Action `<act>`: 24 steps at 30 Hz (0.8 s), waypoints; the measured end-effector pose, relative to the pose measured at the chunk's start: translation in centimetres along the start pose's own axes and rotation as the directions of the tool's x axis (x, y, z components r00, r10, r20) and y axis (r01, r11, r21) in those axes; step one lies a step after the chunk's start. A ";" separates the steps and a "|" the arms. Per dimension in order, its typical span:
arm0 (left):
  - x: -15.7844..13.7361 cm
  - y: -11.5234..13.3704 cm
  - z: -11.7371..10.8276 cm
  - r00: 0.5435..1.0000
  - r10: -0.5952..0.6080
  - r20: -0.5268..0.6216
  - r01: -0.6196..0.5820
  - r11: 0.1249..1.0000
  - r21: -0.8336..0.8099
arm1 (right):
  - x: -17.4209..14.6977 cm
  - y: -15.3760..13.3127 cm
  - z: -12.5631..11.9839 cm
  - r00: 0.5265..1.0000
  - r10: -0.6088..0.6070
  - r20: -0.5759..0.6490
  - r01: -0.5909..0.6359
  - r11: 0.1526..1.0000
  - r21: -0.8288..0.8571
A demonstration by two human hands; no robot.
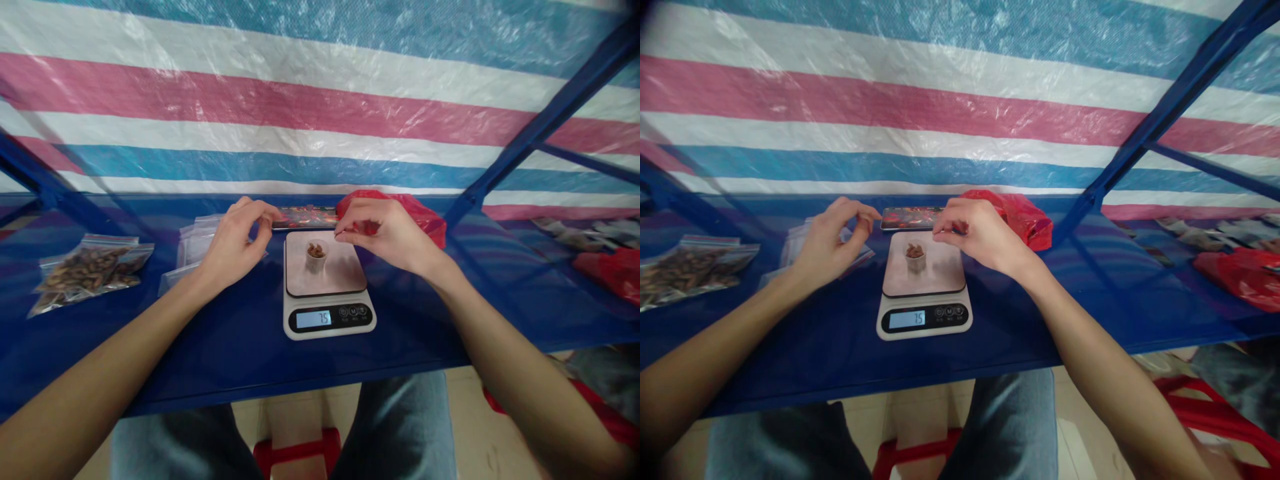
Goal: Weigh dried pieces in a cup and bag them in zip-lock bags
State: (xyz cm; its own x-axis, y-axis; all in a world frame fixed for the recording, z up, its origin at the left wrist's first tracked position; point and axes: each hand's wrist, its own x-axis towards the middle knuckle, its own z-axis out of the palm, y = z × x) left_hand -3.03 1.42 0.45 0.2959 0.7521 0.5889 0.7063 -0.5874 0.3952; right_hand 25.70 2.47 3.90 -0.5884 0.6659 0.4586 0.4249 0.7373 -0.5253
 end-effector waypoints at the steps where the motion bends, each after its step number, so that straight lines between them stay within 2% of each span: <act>1: 0.0 0.1 0.0 1.000 0.005 0.000 -0.005 1.000 -0.003 | 0.1 -0.4 0.1 0.998 -0.002 -0.061 0.003 1.000 0.022; 3: 0.0 0.2 0.2 1.000 0.018 0.006 -0.018 1.000 -0.012 | 0.2 -1.0 0.6 0.993 -0.017 -0.118 0.024 0.998 0.064; 7: -0.1 0.2 0.6 0.999 0.027 0.016 -0.027 0.999 -0.027 | 0.3 -1.5 1.9 0.997 -0.052 -0.059 0.057 0.995 0.085; 9: -0.2 0.2 0.7 0.999 0.035 0.015 -0.034 0.999 -0.033 | 0.4 -1.4 1.6 0.998 -0.039 -0.055 0.043 0.997 0.064; 12: -0.2 0.2 0.6 0.999 0.037 0.015 -0.036 0.999 -0.034 | 0.1 -0.7 -0.7 0.984 0.028 -0.175 -0.031 0.999 -0.015; 14: -0.2 0.2 0.3 0.999 0.032 0.010 -0.032 0.999 -0.022 | -0.5 0.4 -3.1 0.953 0.109 -0.284 -0.128 0.991 -0.050; 15: -0.1 0.1 0.1 0.999 0.032 0.008 -0.032 0.999 -0.011 | -1.0 1.1 -4.4 0.942 0.164 -0.293 -0.183 0.982 -0.039; 16: 0.0 0.1 -0.1 0.999 0.034 0.006 -0.034 0.999 0.004 | -1.6 2.1 -5.6 0.943 0.232 -0.240 -0.242 0.970 -0.011; 17: 0.1 -0.1 -0.4 0.999 0.036 0.006 -0.037 0.999 0.019 | -2.2 3.1 -6.6 0.943 0.310 -0.118 -0.310 0.951 0.017; 18: 0.2 -0.2 -0.6 0.999 0.039 0.011 -0.039 0.999 0.033 | -2.9 4.1 -7.5 0.927 0.374 0.015 -0.374 0.927 0.026; 19: 0.4 -0.5 -0.9 0.999 0.039 0.020 -0.040 0.998 0.048 | -3.4 5.0 -8.1 0.901 0.424 0.095 -0.425 0.905 -0.014; 21: 0.7 -1.0 -1.7 0.998 0.047 0.035 -0.049 0.996 0.077 | -4.2 6.5 -8.6 0.863 0.494 0.104 -0.474 0.864 -0.169; 24: 1.0 -2.0 -3.5 0.996 0.084 -0.004 -0.083 0.988 0.132 | -4.3 7.4 -7.7 0.877 0.480 0.014 -0.443 0.819 -0.364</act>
State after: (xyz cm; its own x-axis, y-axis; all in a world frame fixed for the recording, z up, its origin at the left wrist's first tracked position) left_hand -6.36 2.25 2.69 0.3519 0.6989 0.6226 0.7582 -0.6029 0.2482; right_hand 36.67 5.92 3.55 -0.3212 0.9366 0.1401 0.8594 0.3504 -0.3723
